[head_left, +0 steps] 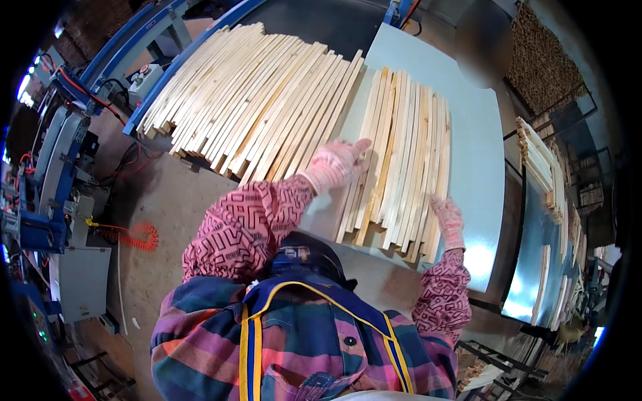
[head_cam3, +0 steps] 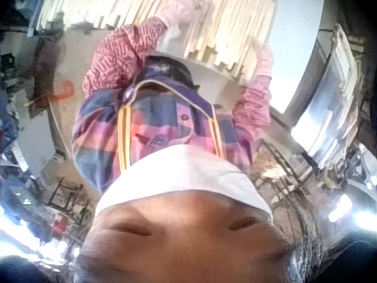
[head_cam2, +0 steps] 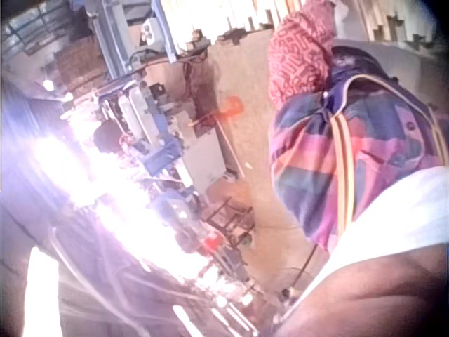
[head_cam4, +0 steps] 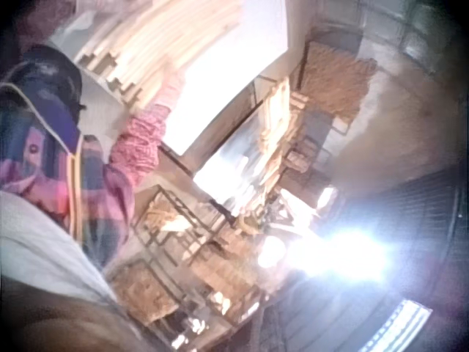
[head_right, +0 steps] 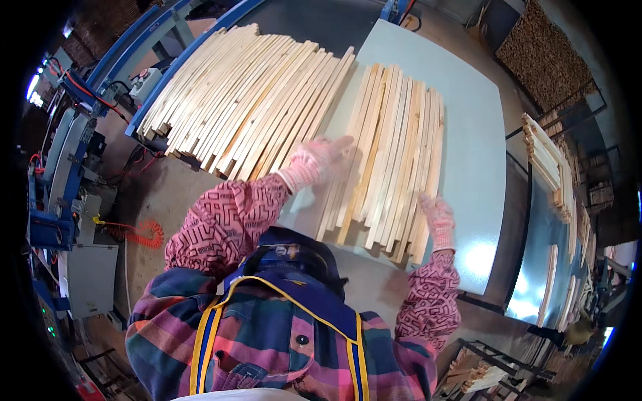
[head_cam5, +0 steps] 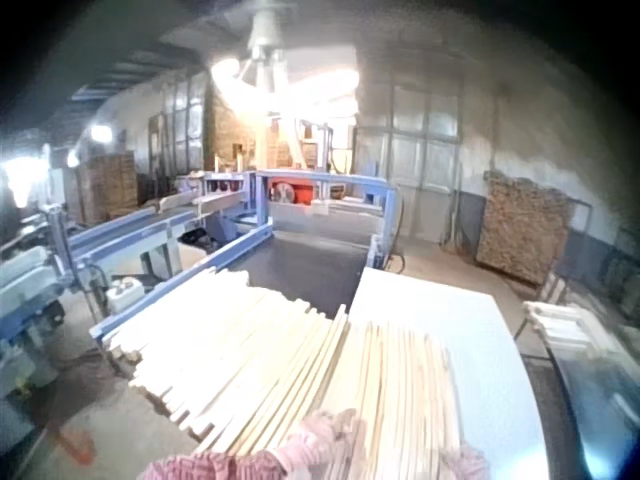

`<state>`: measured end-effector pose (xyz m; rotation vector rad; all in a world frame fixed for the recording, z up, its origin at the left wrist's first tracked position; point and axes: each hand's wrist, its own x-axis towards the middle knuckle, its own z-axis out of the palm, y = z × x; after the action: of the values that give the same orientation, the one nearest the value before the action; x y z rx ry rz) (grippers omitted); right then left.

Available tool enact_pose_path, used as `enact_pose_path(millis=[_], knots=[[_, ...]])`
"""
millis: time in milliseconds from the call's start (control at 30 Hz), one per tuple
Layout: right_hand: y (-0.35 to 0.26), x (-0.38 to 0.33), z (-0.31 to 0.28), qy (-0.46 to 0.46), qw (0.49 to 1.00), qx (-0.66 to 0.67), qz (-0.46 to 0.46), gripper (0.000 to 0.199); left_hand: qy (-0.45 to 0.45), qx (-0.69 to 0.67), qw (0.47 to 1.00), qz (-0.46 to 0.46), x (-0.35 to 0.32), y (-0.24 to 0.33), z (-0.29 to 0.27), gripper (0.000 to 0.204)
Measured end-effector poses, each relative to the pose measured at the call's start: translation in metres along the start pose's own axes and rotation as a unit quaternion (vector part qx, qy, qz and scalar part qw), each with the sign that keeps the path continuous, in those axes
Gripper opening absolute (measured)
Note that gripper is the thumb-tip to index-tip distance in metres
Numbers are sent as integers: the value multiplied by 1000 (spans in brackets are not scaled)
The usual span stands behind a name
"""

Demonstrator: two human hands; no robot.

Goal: The person repeatedly picks up bundles of thin wooden planks from a metal table and places them onto a conveyor belt. They also use a yellow air blow gun to clear debris from the table surface.

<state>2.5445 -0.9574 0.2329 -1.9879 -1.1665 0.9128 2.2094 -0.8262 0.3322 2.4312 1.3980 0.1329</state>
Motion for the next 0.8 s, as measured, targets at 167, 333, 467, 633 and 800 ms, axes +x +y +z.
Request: enact_pose_path(millis=[167, 333, 467, 633, 800], knots=[[-51, -25, -5, 88, 941, -326, 21, 61, -50, 296, 953, 27, 27, -70, 1, 46], [-40, -57, -2, 81, 996, 17, -36, 51, -42, 106, 988, 100, 12, -107, -30, 41], [67, -134, -24, 325, 937, 129, 0, 48, -12, 172, 980, 101, -3, -154, -105, 47], [-7, -172, 45, 419, 843, -215, 260, 68, 350, 507, 766, -184, -23, -451, -136, 39], [5, -195, 95, 406, 852, -77, 321, 56, 250, 257, 867, -346, -87, -474, -264, 44]])
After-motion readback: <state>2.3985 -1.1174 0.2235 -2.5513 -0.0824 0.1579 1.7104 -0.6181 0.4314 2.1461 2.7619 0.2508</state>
